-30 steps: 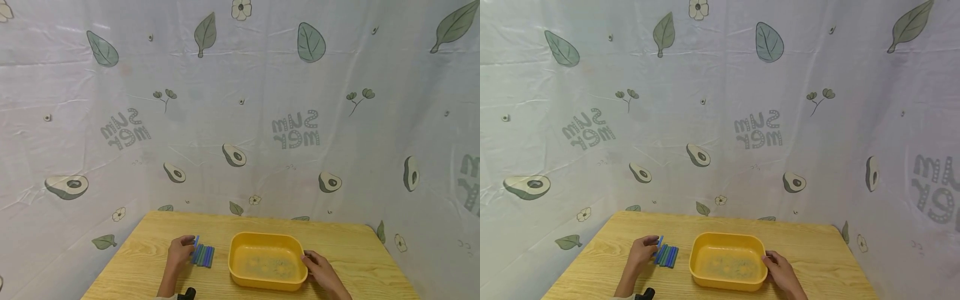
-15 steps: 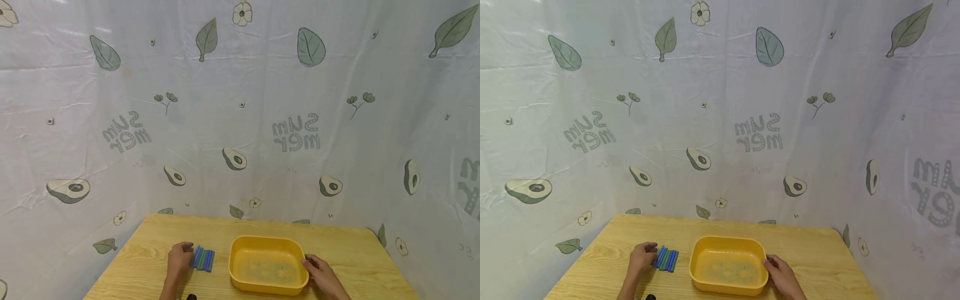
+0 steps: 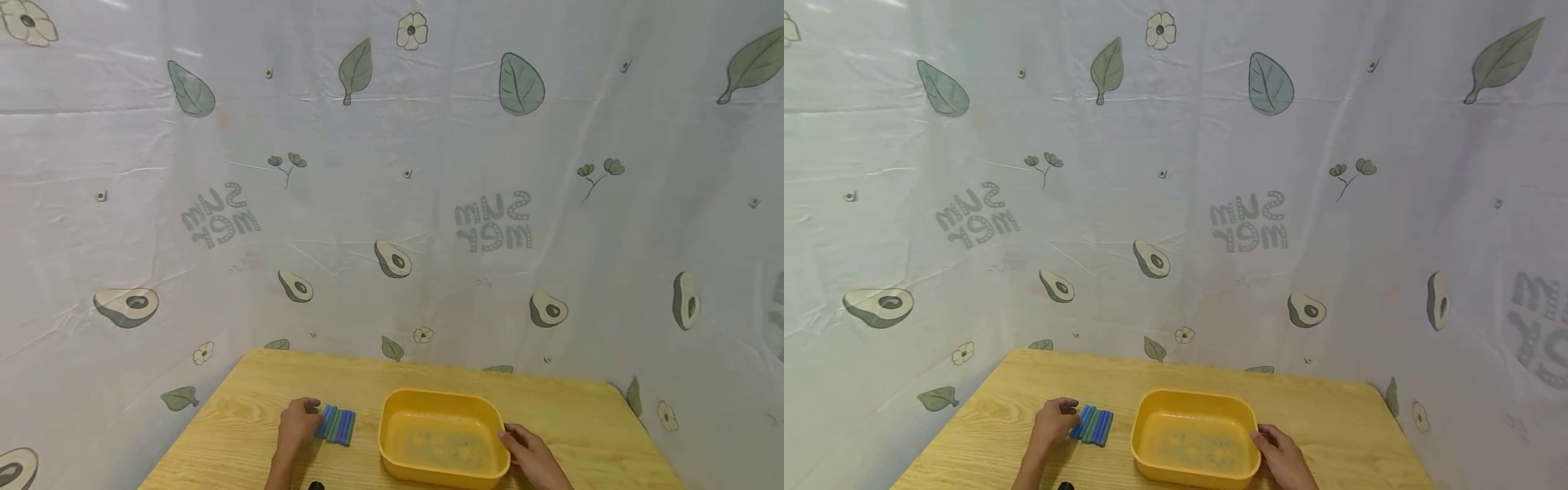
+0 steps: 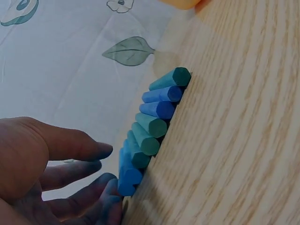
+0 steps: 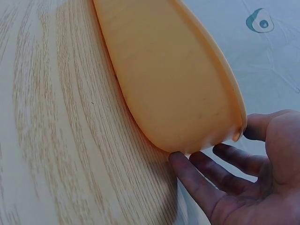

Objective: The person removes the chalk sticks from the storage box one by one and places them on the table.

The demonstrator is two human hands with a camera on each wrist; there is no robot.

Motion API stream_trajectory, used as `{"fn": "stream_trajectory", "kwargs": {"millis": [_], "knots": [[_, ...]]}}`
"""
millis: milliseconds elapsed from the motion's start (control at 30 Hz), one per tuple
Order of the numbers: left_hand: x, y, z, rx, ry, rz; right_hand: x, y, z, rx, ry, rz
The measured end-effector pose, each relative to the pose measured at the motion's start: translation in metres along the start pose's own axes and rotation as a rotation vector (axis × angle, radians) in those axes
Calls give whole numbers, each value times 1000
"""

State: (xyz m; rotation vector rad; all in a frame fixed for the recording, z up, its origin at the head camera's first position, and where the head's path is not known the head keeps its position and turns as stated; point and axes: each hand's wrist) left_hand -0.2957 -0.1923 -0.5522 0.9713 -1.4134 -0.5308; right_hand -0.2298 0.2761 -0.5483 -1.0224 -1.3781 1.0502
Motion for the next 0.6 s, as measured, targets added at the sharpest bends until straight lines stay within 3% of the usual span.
{"fn": "stream_trajectory", "kwargs": {"millis": [100,267,600], "knots": [[0,4,-3,-7,-11,9,2,1,-1,0,-17,13],[0,8,-4,-28,-25,16,4,-1,-1,-25,29,-31],[11,8,-6,-60,11,87,12,5,-4,-73,85,-53]]}}
Point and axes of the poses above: each hand's wrist, its own z-axis towards the middle knuckle, its own x-axis out of the back of the hand, y = z × x, and after that the axes turned 11 degrees about x, right-handed
